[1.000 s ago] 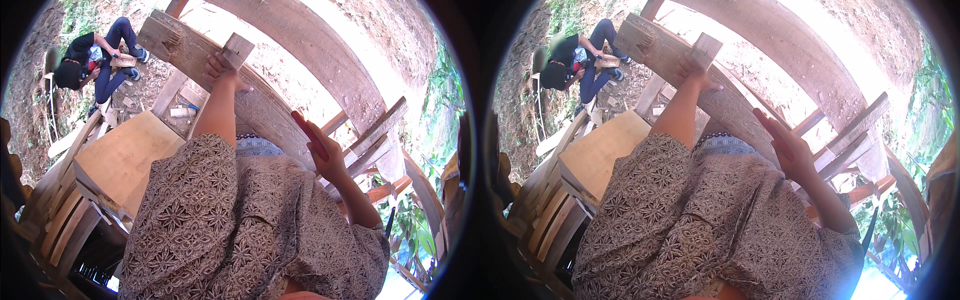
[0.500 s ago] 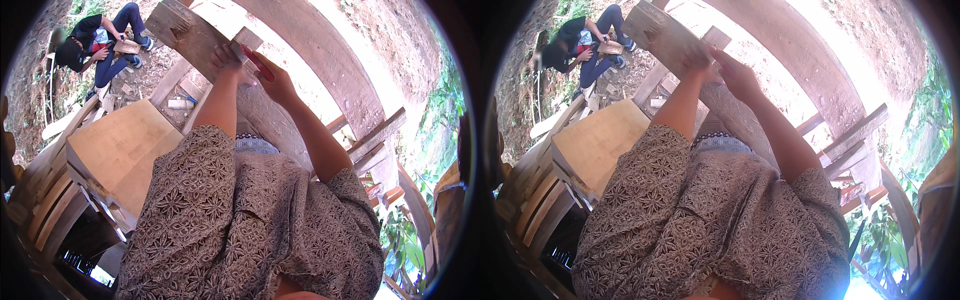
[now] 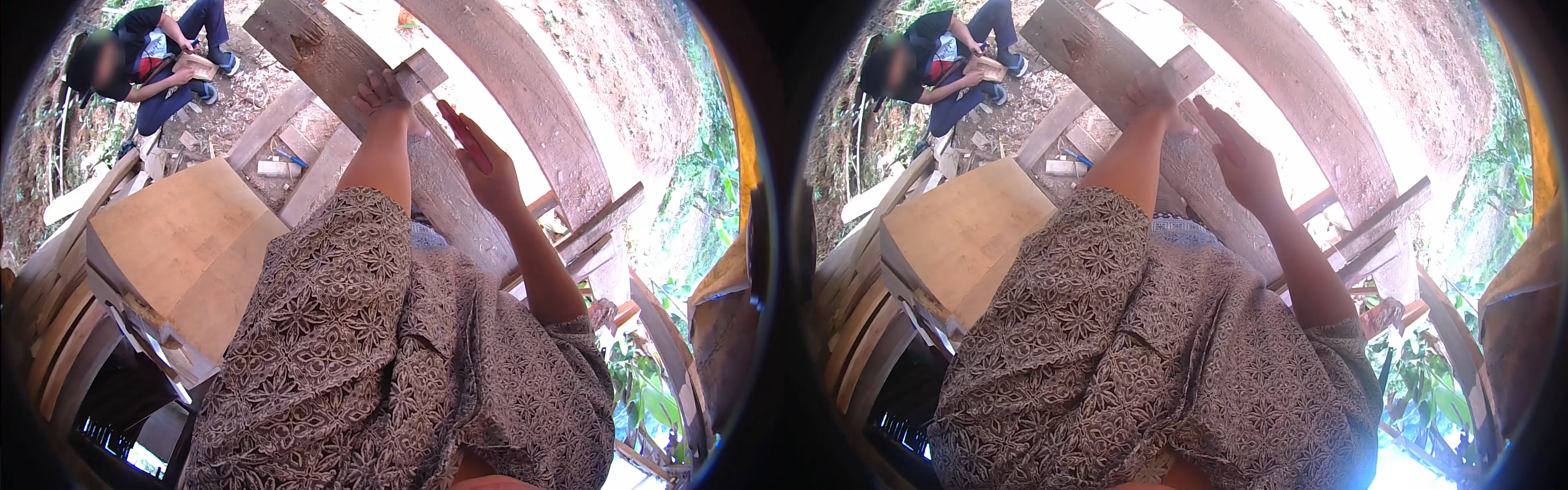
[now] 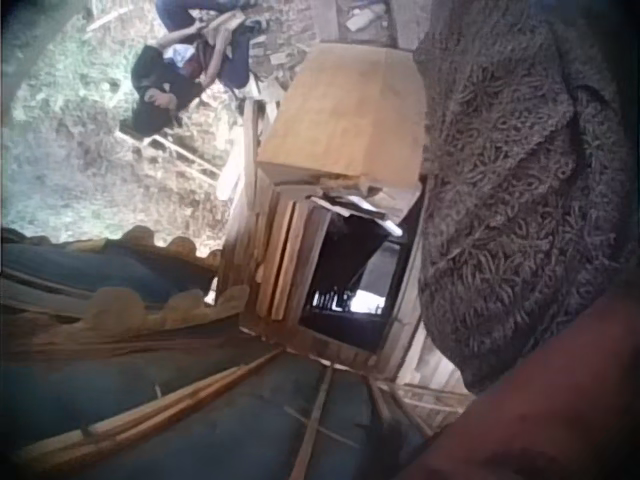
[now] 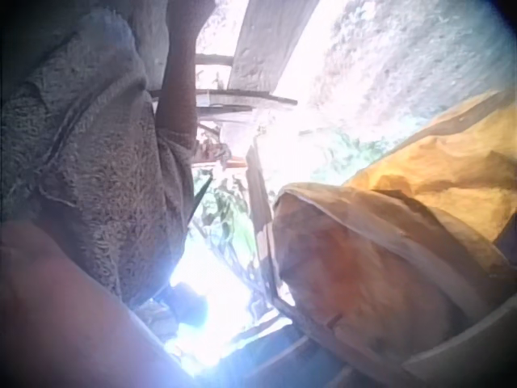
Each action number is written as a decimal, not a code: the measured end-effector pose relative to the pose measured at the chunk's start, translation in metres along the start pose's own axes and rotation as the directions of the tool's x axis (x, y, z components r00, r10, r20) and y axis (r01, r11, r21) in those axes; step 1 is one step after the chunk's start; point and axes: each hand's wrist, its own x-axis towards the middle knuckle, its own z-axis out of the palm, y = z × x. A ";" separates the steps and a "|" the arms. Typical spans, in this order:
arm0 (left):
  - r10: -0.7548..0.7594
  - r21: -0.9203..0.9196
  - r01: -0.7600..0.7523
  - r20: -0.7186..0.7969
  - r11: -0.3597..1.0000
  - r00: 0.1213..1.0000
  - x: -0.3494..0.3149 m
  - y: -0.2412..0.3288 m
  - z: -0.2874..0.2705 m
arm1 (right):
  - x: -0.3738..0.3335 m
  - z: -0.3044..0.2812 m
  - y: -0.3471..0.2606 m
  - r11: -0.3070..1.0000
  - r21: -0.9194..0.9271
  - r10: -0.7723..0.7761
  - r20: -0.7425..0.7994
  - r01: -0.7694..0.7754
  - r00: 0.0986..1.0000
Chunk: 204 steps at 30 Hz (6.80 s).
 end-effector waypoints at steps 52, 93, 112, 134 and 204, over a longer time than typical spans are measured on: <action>0.016 0.064 -0.002 -0.213 0.998 0.977 0.038 -0.014 0.051 | 0.112 0.065 0.004 0.998 0.007 0.057 -0.029 -0.057 0.998; -0.025 0.178 0.024 0.007 0.984 1.000 0.032 -0.007 0.025 | -0.004 0.044 0.107 0.975 0.192 0.133 -0.084 -0.115 0.988; -0.033 0.104 0.032 0.002 0.994 0.999 0.012 0.000 0.017 | -0.023 -0.042 -0.024 0.987 -0.008 -0.159 0.040 0.160 0.986; 0.006 0.098 -0.005 -0.012 0.995 1.000 0.008 0.005 0.015 | -0.031 -0.004 0.040 0.991 0.102 0.093 -0.048 -0.088 0.994; -0.008 0.289 -0.022 0.100 0.957 0.995 0.040 0.008 0.034 | -0.101 -0.048 0.033 0.989 0.064 0.137 -0.010 -0.136 0.990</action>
